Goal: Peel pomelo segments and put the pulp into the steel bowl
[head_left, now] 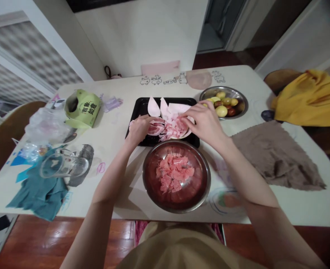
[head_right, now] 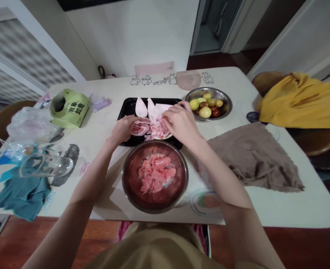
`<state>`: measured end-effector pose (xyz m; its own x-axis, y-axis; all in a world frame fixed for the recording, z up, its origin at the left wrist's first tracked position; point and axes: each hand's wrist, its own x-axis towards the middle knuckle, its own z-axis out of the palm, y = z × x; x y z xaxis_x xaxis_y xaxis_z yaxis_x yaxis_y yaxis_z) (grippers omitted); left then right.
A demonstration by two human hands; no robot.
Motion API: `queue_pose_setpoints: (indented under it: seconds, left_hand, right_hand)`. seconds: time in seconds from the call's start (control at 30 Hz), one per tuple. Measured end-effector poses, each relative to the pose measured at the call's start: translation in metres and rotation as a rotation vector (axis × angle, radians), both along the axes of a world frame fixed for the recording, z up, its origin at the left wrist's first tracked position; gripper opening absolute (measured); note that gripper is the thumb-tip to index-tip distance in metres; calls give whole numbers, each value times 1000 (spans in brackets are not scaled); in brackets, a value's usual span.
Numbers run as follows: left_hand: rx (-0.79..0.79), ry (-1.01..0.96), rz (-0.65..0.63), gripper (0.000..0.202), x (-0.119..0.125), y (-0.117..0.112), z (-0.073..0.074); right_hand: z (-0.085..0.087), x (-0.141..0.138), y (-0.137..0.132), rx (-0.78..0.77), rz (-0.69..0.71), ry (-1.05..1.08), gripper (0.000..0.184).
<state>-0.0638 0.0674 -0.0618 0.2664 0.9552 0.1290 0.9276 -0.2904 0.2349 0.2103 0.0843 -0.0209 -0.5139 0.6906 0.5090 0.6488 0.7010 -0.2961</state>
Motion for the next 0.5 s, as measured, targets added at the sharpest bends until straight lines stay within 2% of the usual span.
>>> queue_pose_setpoints:
  seconds: [0.13, 0.27, 0.5]
  left_hand:
    - [27, 9, 139, 36, 7, -1, 1]
    - [116, -44, 164, 32, 10, -10, 10]
    - [266, -294, 160, 27, 23, -37, 48]
  right_hand:
    - [7, 2, -4, 29, 9, 13, 21]
    - [9, 1, -9, 71, 29, 13, 22]
    - [14, -9, -22, 65, 114, 104, 20]
